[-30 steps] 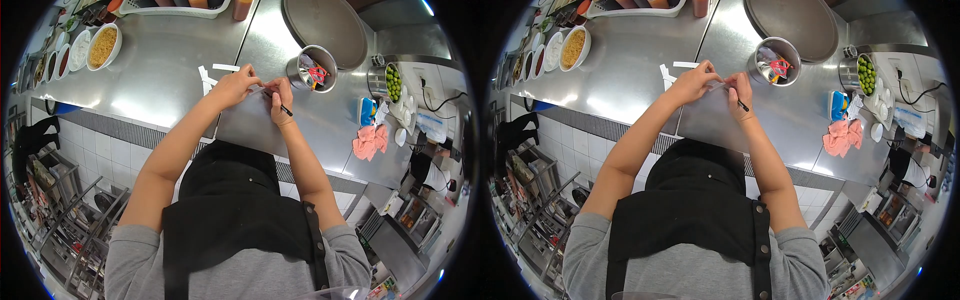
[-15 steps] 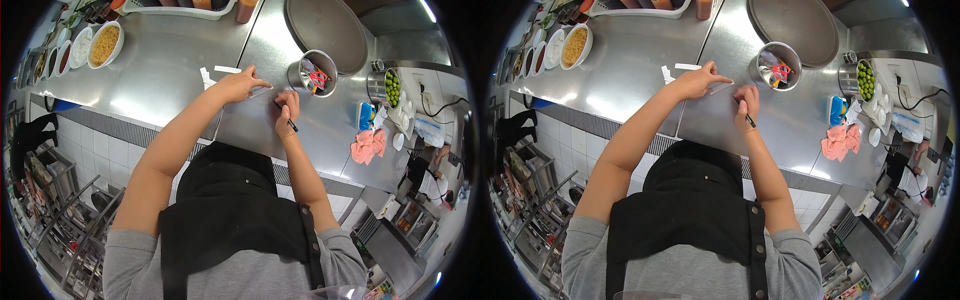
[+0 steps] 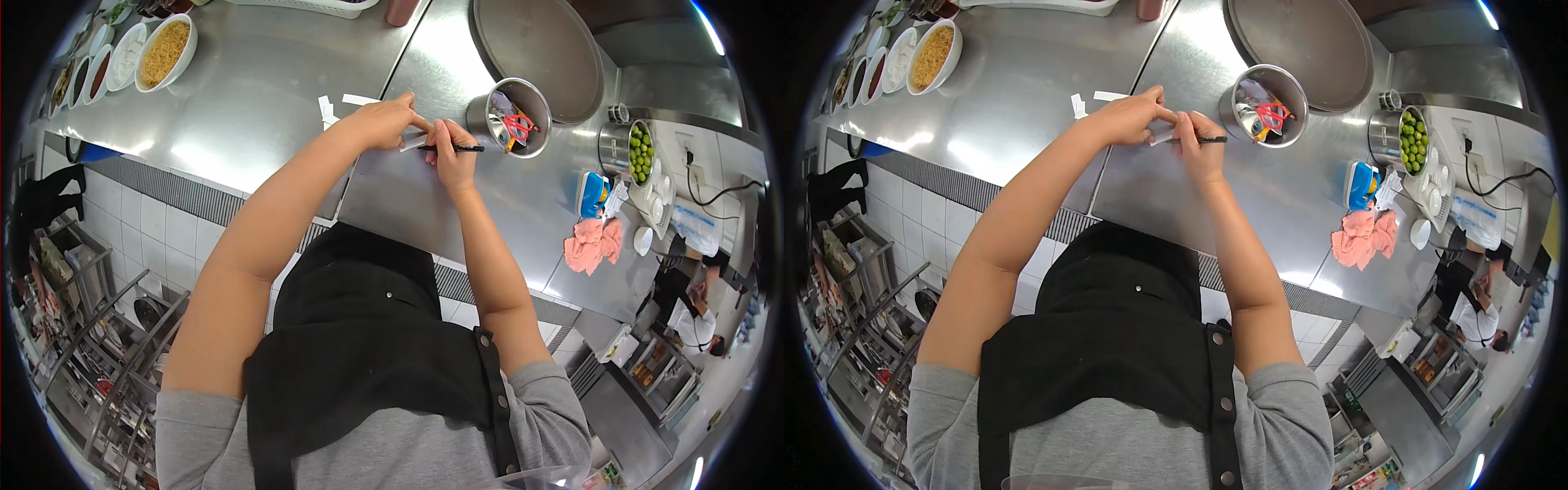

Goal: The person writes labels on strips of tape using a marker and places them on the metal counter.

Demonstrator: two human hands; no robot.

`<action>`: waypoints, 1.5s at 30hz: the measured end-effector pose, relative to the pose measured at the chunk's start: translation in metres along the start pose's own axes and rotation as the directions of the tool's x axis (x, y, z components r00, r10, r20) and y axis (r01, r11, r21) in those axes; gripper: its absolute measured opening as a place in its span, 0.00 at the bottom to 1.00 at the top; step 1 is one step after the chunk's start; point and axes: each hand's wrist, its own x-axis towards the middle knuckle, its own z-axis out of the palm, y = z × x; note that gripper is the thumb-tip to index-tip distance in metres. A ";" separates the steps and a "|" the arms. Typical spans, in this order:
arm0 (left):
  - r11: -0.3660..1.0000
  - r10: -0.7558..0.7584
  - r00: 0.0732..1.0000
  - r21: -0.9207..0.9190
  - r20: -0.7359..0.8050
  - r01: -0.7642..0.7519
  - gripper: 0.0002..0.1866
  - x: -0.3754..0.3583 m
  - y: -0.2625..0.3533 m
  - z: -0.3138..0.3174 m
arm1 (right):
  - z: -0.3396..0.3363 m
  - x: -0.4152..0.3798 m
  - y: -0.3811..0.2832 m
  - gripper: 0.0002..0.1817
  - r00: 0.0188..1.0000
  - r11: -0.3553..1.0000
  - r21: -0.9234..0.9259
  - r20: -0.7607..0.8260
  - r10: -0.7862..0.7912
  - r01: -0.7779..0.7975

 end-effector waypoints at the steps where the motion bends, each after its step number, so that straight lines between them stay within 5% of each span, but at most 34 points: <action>1: 1.000 -0.002 1.000 -0.002 -0.006 0.002 0.32 0.002 -0.001 0.000 | 0.002 0.004 -0.001 0.20 1.000 0.999 -0.035 -0.007 -0.005 0.004; 6: 1.000 -0.015 1.000 -0.004 -0.017 0.015 0.32 0.007 -0.003 0.002 | 0.009 0.007 0.002 0.19 0.995 0.998 0.017 -0.081 0.059 -0.058; 16: 0.998 -0.026 1.000 -0.062 -0.012 0.026 0.33 0.018 -0.008 -0.001 | 0.011 0.008 0.021 0.21 0.985 0.986 -0.090 -0.087 -0.148 0.141; 18: 0.999 -0.031 0.999 -0.045 0.015 0.031 0.33 0.017 -0.006 -0.003 | 0.008 0.011 0.029 0.22 0.948 0.912 -0.266 0.023 -0.319 0.313; 35: 0.997 -0.063 0.997 -0.038 0.039 0.064 0.35 0.024 -0.006 -0.004 | 0.010 0.012 0.026 0.21 0.909 0.855 -0.318 0.061 -0.412 0.409; 41: 0.999 -0.044 0.998 -0.014 0.035 0.045 0.35 0.021 -0.002 -0.007 | 0.015 0.009 0.016 0.21 0.966 0.949 -0.195 -0.022 -0.256 0.247; 45: 0.999 -0.038 0.999 -0.017 0.015 0.038 0.36 0.024 -0.006 -0.003 | 0.013 0.012 0.023 0.21 0.934 0.898 -0.271 0.019 -0.356 0.348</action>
